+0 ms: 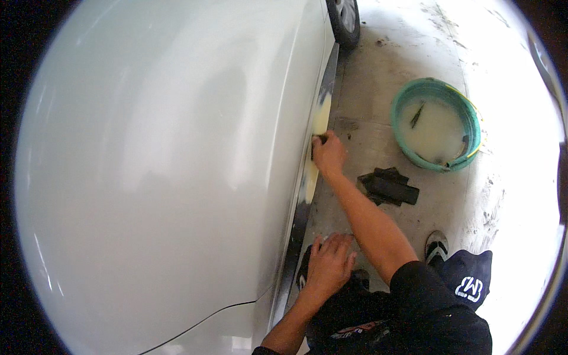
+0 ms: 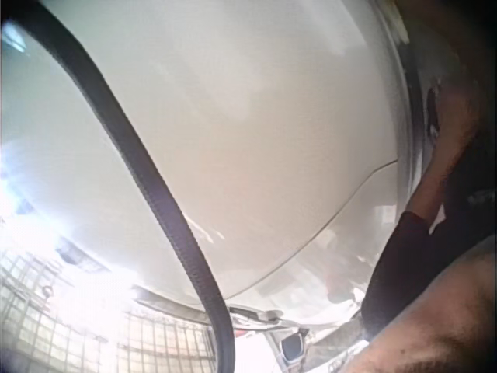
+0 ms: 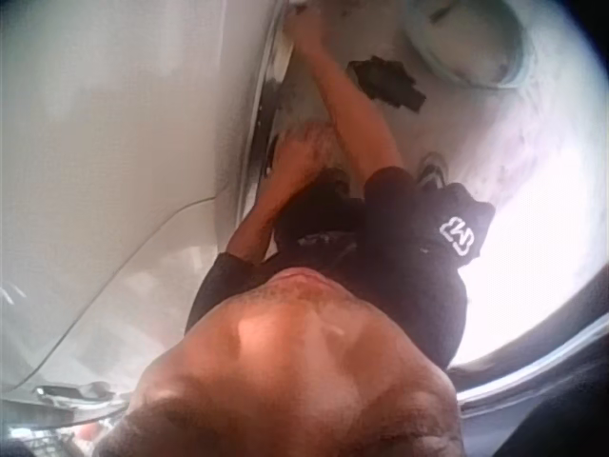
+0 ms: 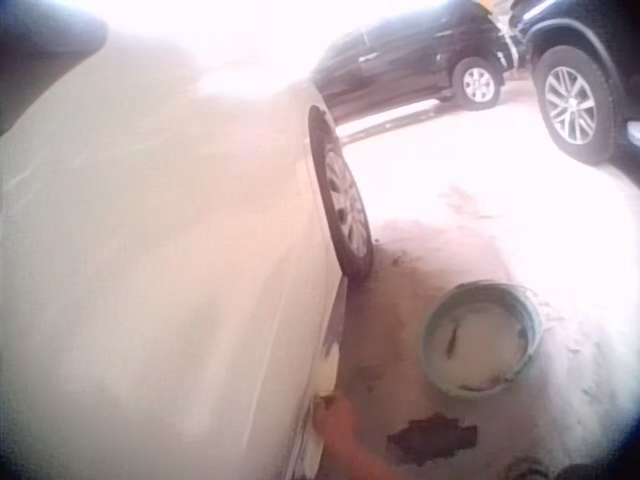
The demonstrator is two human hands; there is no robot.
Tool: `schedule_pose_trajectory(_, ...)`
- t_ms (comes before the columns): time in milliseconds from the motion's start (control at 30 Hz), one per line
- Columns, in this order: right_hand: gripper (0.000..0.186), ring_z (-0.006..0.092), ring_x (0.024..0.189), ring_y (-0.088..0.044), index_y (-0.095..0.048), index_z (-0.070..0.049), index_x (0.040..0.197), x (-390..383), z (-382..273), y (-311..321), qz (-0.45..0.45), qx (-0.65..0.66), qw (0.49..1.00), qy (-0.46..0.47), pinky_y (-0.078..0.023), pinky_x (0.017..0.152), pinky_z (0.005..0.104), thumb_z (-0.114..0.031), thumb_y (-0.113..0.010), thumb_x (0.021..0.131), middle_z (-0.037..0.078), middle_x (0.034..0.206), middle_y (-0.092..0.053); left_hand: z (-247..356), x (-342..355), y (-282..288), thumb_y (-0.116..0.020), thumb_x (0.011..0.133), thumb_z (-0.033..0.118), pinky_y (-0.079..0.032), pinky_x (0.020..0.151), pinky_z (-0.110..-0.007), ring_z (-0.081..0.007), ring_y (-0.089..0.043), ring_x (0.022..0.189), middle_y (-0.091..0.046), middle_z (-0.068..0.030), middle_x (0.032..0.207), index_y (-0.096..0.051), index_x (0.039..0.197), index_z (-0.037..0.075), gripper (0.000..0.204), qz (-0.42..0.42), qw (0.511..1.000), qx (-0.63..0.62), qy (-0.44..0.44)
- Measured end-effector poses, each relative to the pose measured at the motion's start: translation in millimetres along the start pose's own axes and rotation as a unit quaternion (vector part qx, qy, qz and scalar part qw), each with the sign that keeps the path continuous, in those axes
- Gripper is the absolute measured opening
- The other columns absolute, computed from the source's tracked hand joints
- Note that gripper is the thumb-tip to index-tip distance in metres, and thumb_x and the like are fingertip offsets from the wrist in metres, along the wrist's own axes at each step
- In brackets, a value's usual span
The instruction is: The person sands the lower side panel of a white car using a sanding block. They repeatedly rub the block along the surface and periodically dip it into a green bucket of water to clean it. The person works on a specific section of the car's body, maintaining a consistent sanding motion.
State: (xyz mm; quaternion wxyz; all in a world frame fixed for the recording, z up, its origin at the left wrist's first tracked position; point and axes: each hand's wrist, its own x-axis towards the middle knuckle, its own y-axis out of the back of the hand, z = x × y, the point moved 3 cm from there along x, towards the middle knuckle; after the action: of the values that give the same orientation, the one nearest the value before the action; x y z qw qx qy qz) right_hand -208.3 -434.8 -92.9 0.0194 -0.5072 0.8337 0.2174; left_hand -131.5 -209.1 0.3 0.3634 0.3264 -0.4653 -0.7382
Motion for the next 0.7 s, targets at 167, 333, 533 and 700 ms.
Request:
schedule_pose_trajectory(167, 0.032, 0.0373, 0.100, -0.061, -0.061, -0.002, 0.109, -4, -4, -1, -0.024, -0.057, 0.997, -0.043, -0.046, 0.085, 0.0476, -0.026, -0.061, 0.089, 0.021, 0.104, -0.065, -23, 2, -24, -0.057, 0.090, 0.021, -0.028, 0.109, -0.053, -0.0365, -0.044, 0.126, -0.051, -0.0188, 0.130, -0.053, 0.123, 0.001, 0.038, 0.035, 0.999, -0.024, 0.006)
schedule_pose_trajectory(333, 0.030, 0.0385, 0.097, -0.061, -0.061, -0.005, 0.103, -1, -5, -5, 0.048, -0.068, 0.996, -0.010, -0.043, 0.084, 0.0574, -0.031, -0.061, 0.087, 0.018, 0.102, -0.066, -34, 22, -47, -0.056, 0.090, 0.023, -0.030, 0.108, -0.051, -0.0390, -0.045, 0.125, -0.053, -0.0219, 0.127, -0.053, 0.122, -0.001, 0.040, -0.022, 0.993, -0.099, 0.068)
schedule_pose_trajectory(533, 0.029, 0.0378, 0.098, -0.060, -0.064, -0.004, 0.099, -8, -22, 2, 0.069, -0.072, 0.995, 0.020, -0.040, 0.084, 0.0573, -0.031, -0.060, 0.088, 0.018, 0.100, -0.066, -51, 40, -39, -0.057, 0.090, 0.026, -0.036, 0.104, -0.050, -0.0390, -0.051, 0.119, -0.056, -0.0234, 0.124, -0.053, 0.122, -0.002, 0.043, -0.066, 0.983, -0.147, 0.086)
schedule_pose_trajectory(700, 0.030, 0.0379, 0.101, -0.058, -0.063, -0.002, 0.098, -13, -37, 5, 0.099, -0.069, 0.993, 0.002, -0.038, 0.088, 0.0562, -0.030, -0.060, 0.088, 0.018, 0.102, -0.064, -53, 39, -33, -0.060, 0.088, 0.026, -0.038, 0.101, -0.049, -0.0381, -0.052, 0.118, -0.057, -0.0207, 0.124, -0.054, 0.121, -0.001, 0.043, -0.053, 0.987, -0.082, 0.129)
